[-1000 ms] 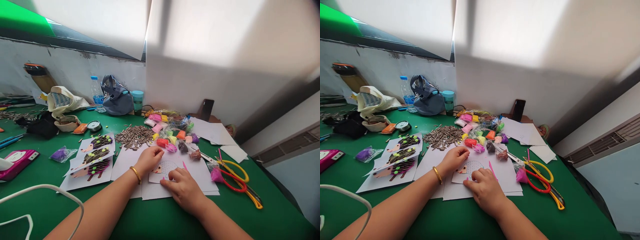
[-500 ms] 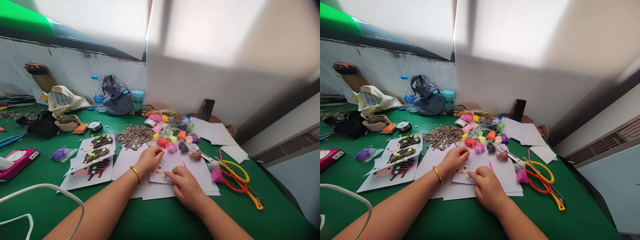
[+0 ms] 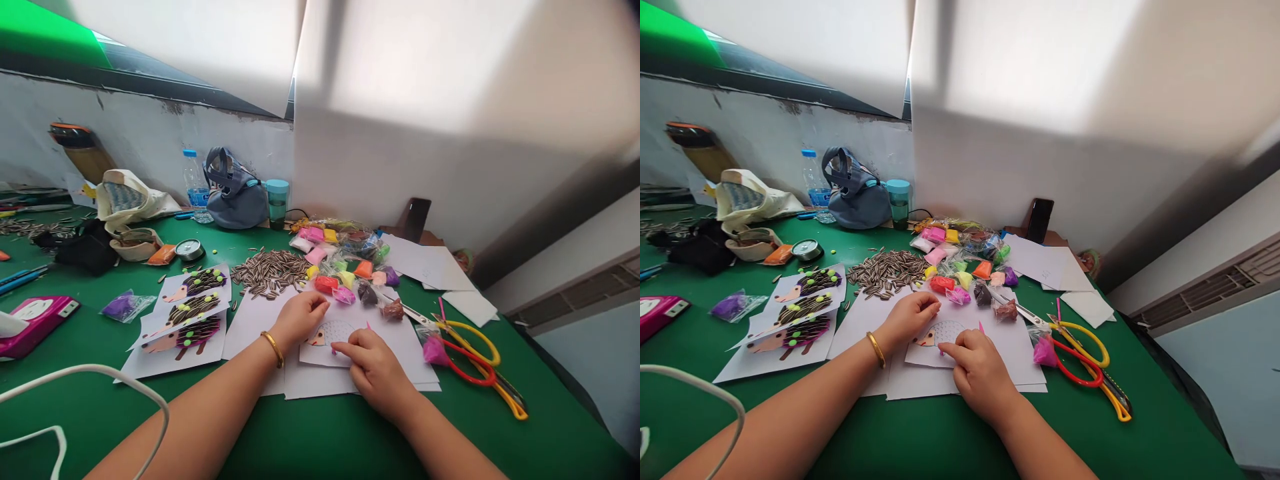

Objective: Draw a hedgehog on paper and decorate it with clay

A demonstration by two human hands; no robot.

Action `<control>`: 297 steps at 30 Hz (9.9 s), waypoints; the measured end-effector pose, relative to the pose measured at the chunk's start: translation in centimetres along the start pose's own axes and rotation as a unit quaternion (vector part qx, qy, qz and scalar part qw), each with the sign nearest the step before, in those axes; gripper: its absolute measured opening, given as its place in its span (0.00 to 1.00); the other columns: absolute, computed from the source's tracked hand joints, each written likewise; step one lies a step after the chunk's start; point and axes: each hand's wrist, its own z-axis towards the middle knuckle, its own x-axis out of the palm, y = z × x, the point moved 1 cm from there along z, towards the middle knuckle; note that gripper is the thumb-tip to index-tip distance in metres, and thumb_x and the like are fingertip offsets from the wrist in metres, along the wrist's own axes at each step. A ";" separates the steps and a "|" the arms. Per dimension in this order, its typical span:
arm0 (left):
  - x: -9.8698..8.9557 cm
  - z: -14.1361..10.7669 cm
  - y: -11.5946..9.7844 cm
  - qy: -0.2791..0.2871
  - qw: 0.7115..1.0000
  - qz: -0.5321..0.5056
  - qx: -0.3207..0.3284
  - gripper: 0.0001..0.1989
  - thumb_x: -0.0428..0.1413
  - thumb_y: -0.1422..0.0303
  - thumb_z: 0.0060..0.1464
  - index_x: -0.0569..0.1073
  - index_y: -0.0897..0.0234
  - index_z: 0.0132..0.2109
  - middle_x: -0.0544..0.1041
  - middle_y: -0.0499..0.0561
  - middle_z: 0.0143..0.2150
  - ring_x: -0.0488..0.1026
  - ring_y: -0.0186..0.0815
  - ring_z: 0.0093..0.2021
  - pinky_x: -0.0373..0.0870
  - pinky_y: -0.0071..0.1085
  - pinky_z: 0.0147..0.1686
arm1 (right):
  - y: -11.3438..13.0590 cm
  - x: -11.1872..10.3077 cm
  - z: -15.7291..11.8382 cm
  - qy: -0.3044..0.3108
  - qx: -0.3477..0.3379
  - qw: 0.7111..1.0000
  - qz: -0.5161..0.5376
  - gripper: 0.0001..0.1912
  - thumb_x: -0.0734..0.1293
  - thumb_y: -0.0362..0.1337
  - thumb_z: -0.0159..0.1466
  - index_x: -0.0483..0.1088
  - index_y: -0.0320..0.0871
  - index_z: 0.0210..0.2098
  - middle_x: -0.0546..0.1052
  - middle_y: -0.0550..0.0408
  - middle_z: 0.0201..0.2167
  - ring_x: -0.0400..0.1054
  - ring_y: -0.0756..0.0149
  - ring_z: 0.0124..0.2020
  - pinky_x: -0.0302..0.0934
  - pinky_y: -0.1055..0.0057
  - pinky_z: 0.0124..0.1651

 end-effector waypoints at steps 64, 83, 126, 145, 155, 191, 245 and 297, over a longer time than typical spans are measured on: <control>-0.1 -0.1 -0.4 0.003 1.000 0.007 -0.010 0.12 0.51 0.63 0.59 0.75 0.61 0.33 0.77 0.47 0.31 0.70 0.34 0.32 0.60 0.29 0.30 | -0.5 0.2 0.1 0.029 0.035 0.999 0.011 0.25 0.59 0.21 0.55 0.77 0.46 0.45 0.70 0.51 0.35 0.63 0.61 0.38 0.62 0.62 0.43; 0.1 -0.3 -0.2 -0.002 0.998 0.058 0.014 0.11 0.51 0.63 0.60 0.74 0.61 0.32 0.77 0.47 0.31 0.70 0.34 0.32 0.58 0.29 0.30 | -0.5 0.1 0.1 0.050 0.058 0.996 0.044 0.25 0.58 0.21 0.56 0.78 0.46 0.45 0.72 0.51 0.36 0.66 0.62 0.40 0.64 0.63 0.45; -0.1 -0.3 -0.5 0.003 0.999 0.049 0.004 0.11 0.51 0.64 0.59 0.76 0.61 0.35 0.78 0.49 0.33 0.71 0.36 0.34 0.61 0.29 0.32 | -0.5 0.1 -0.1 0.042 0.032 0.998 0.028 0.26 0.60 0.20 0.56 0.78 0.50 0.46 0.71 0.52 0.35 0.65 0.62 0.39 0.64 0.62 0.43; -0.2 -0.3 -0.7 0.005 0.999 0.040 -0.006 0.12 0.51 0.64 0.59 0.76 0.61 0.33 0.78 0.49 0.31 0.71 0.35 0.32 0.61 0.30 0.32 | -0.8 -0.1 -0.2 0.041 0.042 0.997 0.051 0.28 0.59 0.20 0.55 0.77 0.50 0.47 0.71 0.52 0.36 0.65 0.62 0.40 0.64 0.64 0.44; -0.1 -0.2 -0.5 0.005 0.999 0.047 0.002 0.11 0.51 0.64 0.60 0.75 0.61 0.33 0.78 0.48 0.31 0.71 0.35 0.32 0.61 0.29 0.31 | -0.4 0.1 -0.1 0.055 0.030 0.998 0.018 0.26 0.61 0.21 0.56 0.78 0.50 0.45 0.71 0.52 0.35 0.65 0.61 0.38 0.63 0.61 0.44; 0.0 -0.2 -0.5 0.005 0.999 0.048 0.007 0.11 0.51 0.64 0.60 0.75 0.61 0.33 0.77 0.48 0.31 0.71 0.34 0.32 0.60 0.28 0.31 | -0.8 0.1 0.1 0.045 0.062 0.996 0.042 0.26 0.59 0.20 0.55 0.77 0.46 0.46 0.72 0.51 0.35 0.66 0.61 0.39 0.64 0.62 0.45; -0.1 -0.2 -0.4 0.002 1.000 0.025 0.004 0.11 0.51 0.64 0.60 0.76 0.61 0.35 0.78 0.48 0.32 0.72 0.35 0.33 0.63 0.29 0.32 | -0.4 0.1 -0.1 0.041 0.028 0.999 0.017 0.26 0.59 0.21 0.56 0.75 0.45 0.49 0.71 0.50 0.35 0.65 0.61 0.38 0.65 0.62 0.42; -0.7 -2.3 -3.3 0.039 0.973 0.081 0.212 0.07 0.55 0.66 0.60 0.76 0.62 0.42 0.78 0.53 0.40 0.73 0.40 0.43 0.68 0.35 0.44 | -2.9 -2.3 -1.9 -0.079 0.095 0.992 0.025 0.10 0.62 0.31 0.66 0.72 0.46 0.44 0.76 0.51 0.40 0.68 0.59 0.44 0.64 0.63 0.47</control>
